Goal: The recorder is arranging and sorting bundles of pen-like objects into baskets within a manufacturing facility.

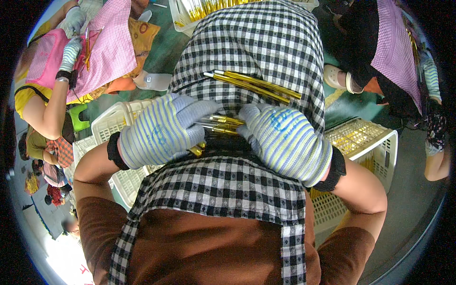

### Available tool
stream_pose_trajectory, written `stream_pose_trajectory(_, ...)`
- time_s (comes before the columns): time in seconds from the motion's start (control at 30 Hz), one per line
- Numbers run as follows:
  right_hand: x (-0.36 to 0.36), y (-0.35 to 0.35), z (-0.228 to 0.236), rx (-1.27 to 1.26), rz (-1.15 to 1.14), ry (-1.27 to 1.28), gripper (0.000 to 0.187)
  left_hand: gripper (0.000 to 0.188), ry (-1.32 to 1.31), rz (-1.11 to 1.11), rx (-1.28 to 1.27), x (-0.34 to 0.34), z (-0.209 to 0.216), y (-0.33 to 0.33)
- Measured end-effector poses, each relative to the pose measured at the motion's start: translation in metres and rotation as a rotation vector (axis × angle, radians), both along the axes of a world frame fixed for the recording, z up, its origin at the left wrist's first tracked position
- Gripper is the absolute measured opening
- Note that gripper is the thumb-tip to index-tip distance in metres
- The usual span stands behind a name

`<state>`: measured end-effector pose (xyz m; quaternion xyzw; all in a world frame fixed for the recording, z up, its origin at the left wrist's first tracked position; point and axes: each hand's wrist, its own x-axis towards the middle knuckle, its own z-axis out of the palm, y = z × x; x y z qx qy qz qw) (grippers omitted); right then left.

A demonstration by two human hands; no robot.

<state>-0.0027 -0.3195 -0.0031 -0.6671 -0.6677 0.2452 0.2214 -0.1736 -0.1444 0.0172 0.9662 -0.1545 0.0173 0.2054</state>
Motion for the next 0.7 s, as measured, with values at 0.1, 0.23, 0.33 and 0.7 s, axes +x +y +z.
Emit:
stream_pose_trajectory(0.1,0.000,-0.002,0.002,-0.001,-0.003,0.109,0.027,0.012,0.273,0.051,0.312,-0.003,0.002,-0.005)
stream_pose_trajectory(0.23,0.007,-0.006,0.003,0.141,0.080,0.111,0.020,0.012,0.263,-0.001,0.259,-0.002,0.005,-0.003)
stream_pose_trajectory(0.33,0.020,-0.010,0.007,0.205,0.191,-0.230,0.012,0.012,0.339,0.007,-0.264,0.004,0.015,0.018)
stream_pose_trajectory(0.7,0.019,0.004,-0.017,0.133,-0.049,-0.430,0.024,0.016,0.511,0.276,-0.435,-0.028,-0.005,0.048)
